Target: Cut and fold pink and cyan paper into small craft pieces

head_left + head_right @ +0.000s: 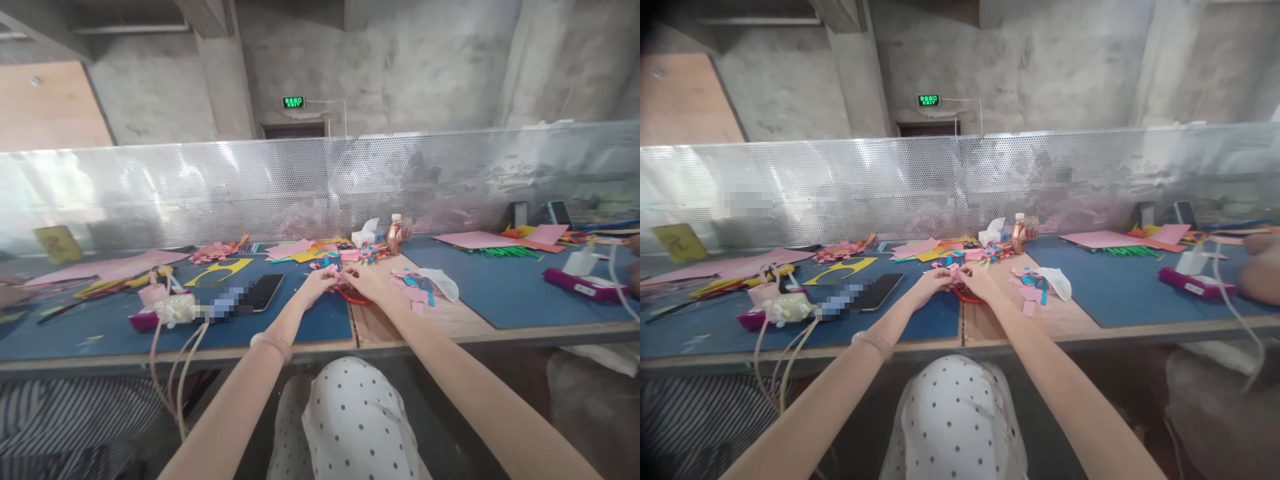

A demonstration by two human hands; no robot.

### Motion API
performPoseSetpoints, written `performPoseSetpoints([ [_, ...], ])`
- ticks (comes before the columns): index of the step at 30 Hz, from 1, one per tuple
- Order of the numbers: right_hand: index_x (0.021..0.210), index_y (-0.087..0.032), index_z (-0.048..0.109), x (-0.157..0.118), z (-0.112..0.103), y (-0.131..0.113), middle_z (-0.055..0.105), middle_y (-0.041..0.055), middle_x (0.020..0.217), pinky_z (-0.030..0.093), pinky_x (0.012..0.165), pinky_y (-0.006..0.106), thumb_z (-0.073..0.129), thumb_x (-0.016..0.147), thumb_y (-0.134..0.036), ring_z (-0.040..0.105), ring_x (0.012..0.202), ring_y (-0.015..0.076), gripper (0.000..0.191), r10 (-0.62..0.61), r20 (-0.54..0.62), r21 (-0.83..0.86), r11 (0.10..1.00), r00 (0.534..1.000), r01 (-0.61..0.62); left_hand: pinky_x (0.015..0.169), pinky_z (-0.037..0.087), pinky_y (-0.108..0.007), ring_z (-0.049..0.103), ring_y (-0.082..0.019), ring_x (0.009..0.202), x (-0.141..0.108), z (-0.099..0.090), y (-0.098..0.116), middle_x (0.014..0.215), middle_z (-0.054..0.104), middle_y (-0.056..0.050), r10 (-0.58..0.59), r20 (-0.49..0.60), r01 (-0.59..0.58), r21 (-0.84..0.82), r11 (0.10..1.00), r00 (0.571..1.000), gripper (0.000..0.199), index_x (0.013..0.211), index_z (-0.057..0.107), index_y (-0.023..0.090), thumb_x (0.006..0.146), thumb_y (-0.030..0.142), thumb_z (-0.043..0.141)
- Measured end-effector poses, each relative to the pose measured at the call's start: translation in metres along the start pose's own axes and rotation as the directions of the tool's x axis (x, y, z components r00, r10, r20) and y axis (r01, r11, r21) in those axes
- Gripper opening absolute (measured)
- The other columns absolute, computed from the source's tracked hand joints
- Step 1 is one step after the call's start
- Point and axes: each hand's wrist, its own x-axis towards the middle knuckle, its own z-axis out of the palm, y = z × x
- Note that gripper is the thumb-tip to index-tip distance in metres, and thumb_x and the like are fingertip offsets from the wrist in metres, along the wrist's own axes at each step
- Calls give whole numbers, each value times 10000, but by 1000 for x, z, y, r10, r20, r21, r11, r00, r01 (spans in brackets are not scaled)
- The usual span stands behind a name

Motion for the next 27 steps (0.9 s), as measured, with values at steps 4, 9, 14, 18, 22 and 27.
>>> performPoseSetpoints([
  [4, 837, -116, 561, -3, -1, -5, 592, 12, 773, 446, 642, 267, 462, 835, -269, 546, 656, 93, 182, 19, -34, -65, 998, 999, -21, 659, 478, -307, 566, -122, 723, 0, 0, 1, 886, 584, -36, 1, 2, -1, 2, 1000, 1000, 179, 912, 552, 113, 805, 249, 507],
  [9, 809, -120, 565, -5, -2, -9, 581, 6, 754, 447, 661, 278, 468, 828, -223, 541, 676, 98, 143, 8, -99, -190, 981, 995, -26, 661, 479, -311, 569, -127, 729, 0, 0, 1, 865, 586, -35, -34, -12, 34, 1, 999, 999, 193, 912, 552, 113, 816, 268, 489],
  [14, 826, -118, 577, -2, 5, -5, 589, 41, 872, 433, 727, 316, 461, 816, -180, 545, 782, 130, 132, -88, -121, -301, 952, 989, 48, 670, 480, -317, 568, -134, 755, 0, 1, 2, 888, 583, -41, -50, -30, 49, -20, 999, 998, 201, 923, 550, 114, 817, 273, 486],
  [18, 912, -151, 599, -3, 10, -1, 596, 70, 970, 409, 793, 298, 443, 780, -149, 524, 908, 163, 204, -184, -138, -342, 931, 973, 127, 672, 481, -320, 568, -137, 765, 1, -1, 1, 907, 579, -46, -70, -48, 68, -58, 996, 996, 213, 946, 543, 116, 819, 277, 482],
  [22, 980, -169, 591, -5, 10, 0, 593, 71, 1012, 396, 825, 291, 438, 760, -169, 506, 965, 177, 268, -249, -138, -368, 912, 959, 184, 685, 481, -333, 566, -147, 795, 2, -3, 1, 954, 568, -57, -93, -51, 88, -99, 991, 994, 243, 997, 525, 124, 824, 286, 472],
  [27, 995, -173, 582, -5, 12, 2, 585, 72, 1016, 393, 844, 314, 440, 750, -181, 510, 960, 185, 283, -286, -111, -379, 898, 952, 225, 696, 479, -339, 563, -152, 812, 2, -3, 2, 976, 563, -61, -97, -61, 90, -118, 989, 993, 249, 1010, 521, 128, 824, 287, 471],
])
